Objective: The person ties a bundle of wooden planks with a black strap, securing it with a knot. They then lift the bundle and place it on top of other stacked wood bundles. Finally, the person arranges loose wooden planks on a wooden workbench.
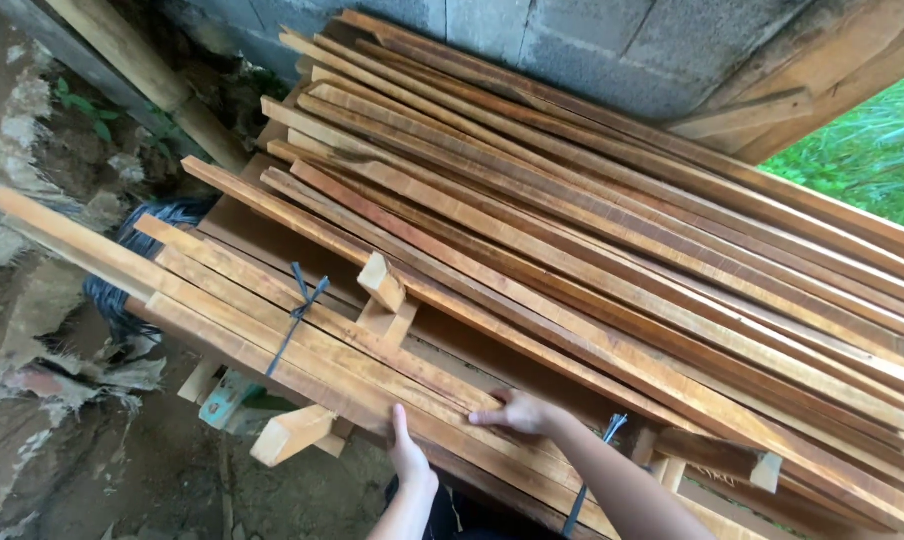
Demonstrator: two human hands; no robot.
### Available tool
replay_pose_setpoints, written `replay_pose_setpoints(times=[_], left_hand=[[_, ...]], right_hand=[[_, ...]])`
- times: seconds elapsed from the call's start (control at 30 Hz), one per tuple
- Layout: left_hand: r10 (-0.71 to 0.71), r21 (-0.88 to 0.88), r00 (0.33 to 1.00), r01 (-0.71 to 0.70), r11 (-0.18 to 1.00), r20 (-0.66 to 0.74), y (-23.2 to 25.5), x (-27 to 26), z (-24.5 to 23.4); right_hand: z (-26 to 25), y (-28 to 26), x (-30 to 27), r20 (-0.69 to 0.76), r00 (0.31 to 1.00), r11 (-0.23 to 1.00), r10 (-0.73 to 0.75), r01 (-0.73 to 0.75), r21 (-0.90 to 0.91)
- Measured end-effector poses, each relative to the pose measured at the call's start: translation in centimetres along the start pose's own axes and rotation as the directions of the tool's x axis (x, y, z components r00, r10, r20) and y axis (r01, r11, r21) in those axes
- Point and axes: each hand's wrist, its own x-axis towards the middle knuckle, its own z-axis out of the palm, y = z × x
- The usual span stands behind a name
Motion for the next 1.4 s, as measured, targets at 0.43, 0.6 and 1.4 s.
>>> replay_pose_setpoints(times=[0.43,0.6,1.4], left_hand=[[-0.002,-0.080,0.991,0.012,0.997,0.134,5.2,-11.3,3.4],[0.068,-0.215,0.959,-0.008,0.976,0.274,7.1,-16.1,4.2],[-0.172,0.165,0.699,0.078,0.983,0.694,-1.7,-38.0,3.5]], right_hand=[[-2.2,-3.4,-10.0,-0.265,0.962,0.997,-0.065,0.053,-0.051],[-3.5,-6.2,-18.1,-0.404,0.907,0.985,-0.122,0.060,-0.163],[5.3,4.0,-47.5,-0.710,0.686,0.986,0.160,-0.082,0.143]])
